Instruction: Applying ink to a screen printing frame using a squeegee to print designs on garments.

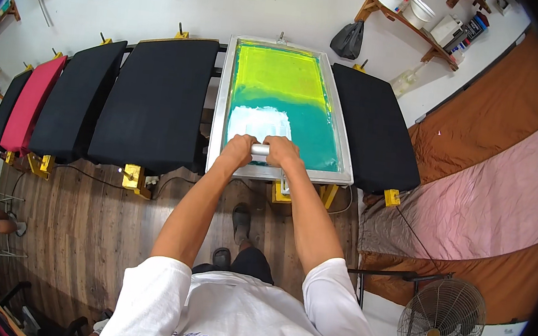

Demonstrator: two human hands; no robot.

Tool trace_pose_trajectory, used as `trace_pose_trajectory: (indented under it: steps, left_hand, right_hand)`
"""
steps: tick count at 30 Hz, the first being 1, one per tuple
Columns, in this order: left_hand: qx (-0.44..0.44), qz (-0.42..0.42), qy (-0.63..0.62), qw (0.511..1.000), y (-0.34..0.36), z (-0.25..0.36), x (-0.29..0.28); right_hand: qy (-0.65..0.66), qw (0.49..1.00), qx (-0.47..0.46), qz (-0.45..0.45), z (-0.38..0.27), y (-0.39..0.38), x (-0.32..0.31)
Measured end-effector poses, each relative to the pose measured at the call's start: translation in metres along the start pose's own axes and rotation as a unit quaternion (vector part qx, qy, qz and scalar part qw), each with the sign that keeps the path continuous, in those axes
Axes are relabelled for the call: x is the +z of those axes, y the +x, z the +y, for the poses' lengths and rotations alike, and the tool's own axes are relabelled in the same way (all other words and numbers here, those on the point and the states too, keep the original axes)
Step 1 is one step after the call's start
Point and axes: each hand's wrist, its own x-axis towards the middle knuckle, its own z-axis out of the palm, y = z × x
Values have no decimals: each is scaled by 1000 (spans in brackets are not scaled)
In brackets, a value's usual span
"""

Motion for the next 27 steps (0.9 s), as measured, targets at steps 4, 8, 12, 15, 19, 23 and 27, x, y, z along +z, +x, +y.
trace_pose_trajectory:
  steps: [4,8,12,15,19,23,27]
  left_hand:
    - [2,6,17,1000,-9,1,0]
    - [-4,-20,33,999,0,6,-10]
    - [-39,-180,75,980,31,13,-35]
    - [-31,-114,38,992,52,-6,-34]
    - [24,56,-15,998,50,-23,-4]
    - [88,121,-74,986,10,-15,14]
    - [95,158,-12,983,-34,2,20]
  right_hand:
    - [0,1000,4,-7,-6,-8,1]
    - [4,1000,-5,0,-2,-2,-7]
    - [-63,992,-28,-107,10,35,-26]
    - [-62,994,-4,-85,-3,55,-38]
    - [-51,998,-32,28,5,69,-13]
    - [42,975,-121,183,22,26,34]
    - [43,981,-127,137,15,-21,30]
